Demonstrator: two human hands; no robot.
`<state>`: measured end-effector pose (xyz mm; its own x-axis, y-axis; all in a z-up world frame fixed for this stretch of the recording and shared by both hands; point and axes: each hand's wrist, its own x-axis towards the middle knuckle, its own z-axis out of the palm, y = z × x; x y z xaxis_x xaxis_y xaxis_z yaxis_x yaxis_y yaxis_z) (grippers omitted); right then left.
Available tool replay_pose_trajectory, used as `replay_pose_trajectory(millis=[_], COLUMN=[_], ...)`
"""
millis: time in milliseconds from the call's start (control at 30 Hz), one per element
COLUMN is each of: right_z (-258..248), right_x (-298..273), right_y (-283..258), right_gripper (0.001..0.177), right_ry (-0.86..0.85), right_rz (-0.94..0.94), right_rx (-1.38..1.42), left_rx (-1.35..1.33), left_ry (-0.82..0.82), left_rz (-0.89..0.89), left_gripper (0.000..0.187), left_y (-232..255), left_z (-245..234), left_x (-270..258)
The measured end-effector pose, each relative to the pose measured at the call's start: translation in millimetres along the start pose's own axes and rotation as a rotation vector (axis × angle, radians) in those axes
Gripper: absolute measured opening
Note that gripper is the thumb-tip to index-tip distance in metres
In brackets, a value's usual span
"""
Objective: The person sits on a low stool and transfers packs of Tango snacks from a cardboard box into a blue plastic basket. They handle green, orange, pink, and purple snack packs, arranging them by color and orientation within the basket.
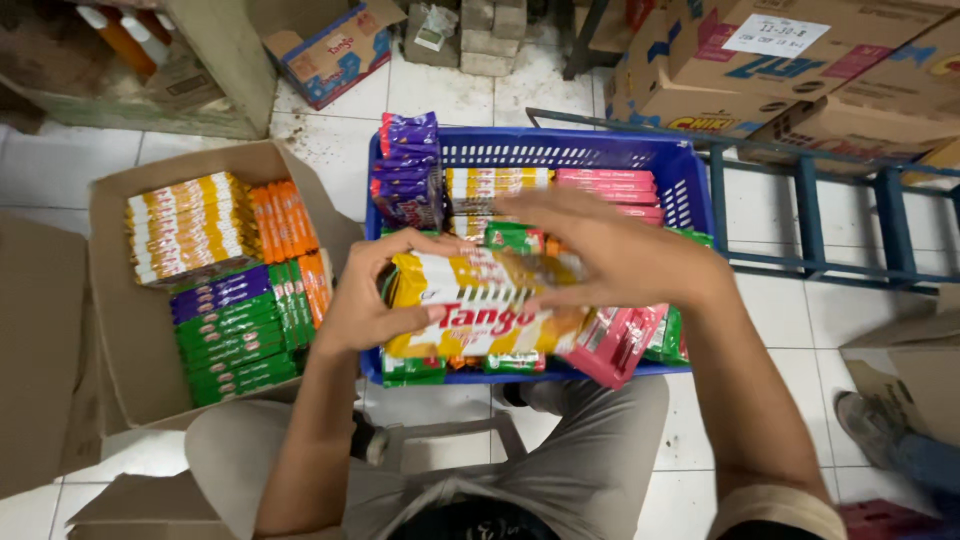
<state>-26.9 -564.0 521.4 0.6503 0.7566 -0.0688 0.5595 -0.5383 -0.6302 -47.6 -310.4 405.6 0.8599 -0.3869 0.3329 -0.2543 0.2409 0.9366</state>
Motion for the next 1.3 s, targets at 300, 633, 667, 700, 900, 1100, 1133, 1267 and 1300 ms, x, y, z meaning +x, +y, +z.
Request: replay_pose_trajectory(millis=[300, 633, 667, 700, 900, 1100, 1133, 1267, 1300], right_z=[-13, 12, 22, 31, 98, 138, 149, 181, 184], right_x=[42, 95, 100, 105, 131, 150, 148, 143, 142], right_y=[79, 217, 228, 239, 290, 294, 306, 335, 338], right_gripper=[0.059, 0.069, 0.072, 0.075, 0.076, 0.081, 0.081, 0.067, 0.063], right_ry=[-0.365, -0.171, -0.237, -0.303, -0.437, -0.467, -0.472, -0.329, -0.289], right_rz=[0.060, 0.416, 0.462, 0.507, 0.463, 0.314, 0.310, 0.213, 0.203], right_rx=[0.295, -0.272, -0.321, -0.370, -0.550, -0.777, -0.777, -0.840, -0.824], left_rx=[-0.032, 0.915, 1.037, 1.158, 1.298, 1.326, 1.324, 1.301, 1.310], left_ry=[0.265, -0.022, -0.067, -0.114, -0.015, -0.028, -0.024, -0.015, -0.023], left_rz=[-0.046, -0.537, -0.535, -0.532, -0.323, -0.347, -0.353, -0.317, -0.313], left_gripper=[0.076, 0.088, 0.082, 0.079, 0.074, 0.077, 0.077, 0.073, 0.072], left_y=[-47, -100, -108, -115, -128, -128, -127, -126, -126], left_z=[-2, 13, 14, 15, 14, 11, 10, 7, 7], left_x=[16, -30, -33, -36, -44, -45, -45, -43, -43])
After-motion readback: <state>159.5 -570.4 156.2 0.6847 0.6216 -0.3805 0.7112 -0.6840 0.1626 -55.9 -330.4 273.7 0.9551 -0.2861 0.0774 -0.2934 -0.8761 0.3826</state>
